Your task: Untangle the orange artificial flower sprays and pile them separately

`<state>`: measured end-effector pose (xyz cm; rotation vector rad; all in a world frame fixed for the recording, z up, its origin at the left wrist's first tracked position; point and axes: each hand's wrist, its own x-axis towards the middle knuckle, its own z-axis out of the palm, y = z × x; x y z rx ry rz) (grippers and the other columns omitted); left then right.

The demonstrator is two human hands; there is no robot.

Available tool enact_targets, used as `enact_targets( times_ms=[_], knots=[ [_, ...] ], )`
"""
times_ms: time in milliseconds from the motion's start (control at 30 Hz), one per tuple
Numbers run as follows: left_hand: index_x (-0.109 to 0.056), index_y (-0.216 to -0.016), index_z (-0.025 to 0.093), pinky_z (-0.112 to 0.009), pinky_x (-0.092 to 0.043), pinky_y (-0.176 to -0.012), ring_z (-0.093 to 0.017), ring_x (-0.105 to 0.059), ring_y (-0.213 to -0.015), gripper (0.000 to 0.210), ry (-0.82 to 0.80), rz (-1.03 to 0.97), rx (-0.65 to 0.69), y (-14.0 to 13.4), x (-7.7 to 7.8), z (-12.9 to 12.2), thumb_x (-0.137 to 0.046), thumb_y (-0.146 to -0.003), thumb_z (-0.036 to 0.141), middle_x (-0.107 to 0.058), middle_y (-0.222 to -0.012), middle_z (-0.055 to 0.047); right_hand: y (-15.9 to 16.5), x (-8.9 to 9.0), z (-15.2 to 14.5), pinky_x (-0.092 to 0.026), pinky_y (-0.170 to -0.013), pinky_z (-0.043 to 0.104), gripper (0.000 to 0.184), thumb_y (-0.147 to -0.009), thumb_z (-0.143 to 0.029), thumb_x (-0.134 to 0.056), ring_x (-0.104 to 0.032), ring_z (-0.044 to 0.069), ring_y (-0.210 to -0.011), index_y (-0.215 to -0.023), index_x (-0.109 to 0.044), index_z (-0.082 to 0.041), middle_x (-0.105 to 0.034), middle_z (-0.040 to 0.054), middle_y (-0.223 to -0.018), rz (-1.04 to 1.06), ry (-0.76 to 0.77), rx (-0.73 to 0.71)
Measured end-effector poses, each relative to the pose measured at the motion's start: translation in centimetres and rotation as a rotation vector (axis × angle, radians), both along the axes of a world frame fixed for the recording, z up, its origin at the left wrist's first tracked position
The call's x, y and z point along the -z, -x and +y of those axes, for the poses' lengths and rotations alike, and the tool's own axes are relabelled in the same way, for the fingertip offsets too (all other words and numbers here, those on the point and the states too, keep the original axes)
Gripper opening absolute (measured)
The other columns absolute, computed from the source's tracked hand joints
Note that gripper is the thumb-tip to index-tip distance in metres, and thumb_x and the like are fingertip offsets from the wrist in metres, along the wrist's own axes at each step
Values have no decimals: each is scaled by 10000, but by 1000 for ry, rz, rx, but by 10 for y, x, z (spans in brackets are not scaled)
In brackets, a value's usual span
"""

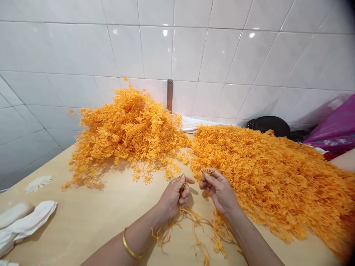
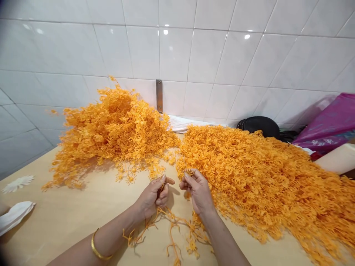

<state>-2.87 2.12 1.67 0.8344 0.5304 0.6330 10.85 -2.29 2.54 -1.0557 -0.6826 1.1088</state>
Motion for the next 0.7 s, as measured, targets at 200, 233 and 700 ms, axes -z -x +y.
enact_targets(
  times_ms=[200, 233, 700],
  knots=[
    [-555, -727, 116, -188, -162, -339, -27, -241, -271, 354, -100, 140, 8, -2, 0, -5, -465, -752, 458, -375, -365, 64, 8, -3, -4, -375, -514, 216, 277, -611, -316, -688, -460, 78, -504, -745, -485, -183, -517, -46, -559, 5, 27, -109],
    [-557, -720, 115, -189, -159, -335, -26, -237, -267, 352, -110, 161, 3, -3, 0, -5, -472, -747, 456, -369, -359, 66, 9, -5, -4, -365, -505, 211, 279, -615, -328, -683, -448, 75, -499, -740, -482, -180, -499, -50, -546, -16, 31, -114],
    [-521, -705, 137, -181, -290, -376, -58, -429, -348, 197, -127, 108, 53, 0, 2, -3, -626, -634, 288, -495, -483, 36, 15, 1, -3, -296, -480, 205, 211, -739, -350, -540, -372, 79, -524, -641, -474, -176, -428, -41, -580, -545, -51, -79]
  ],
)
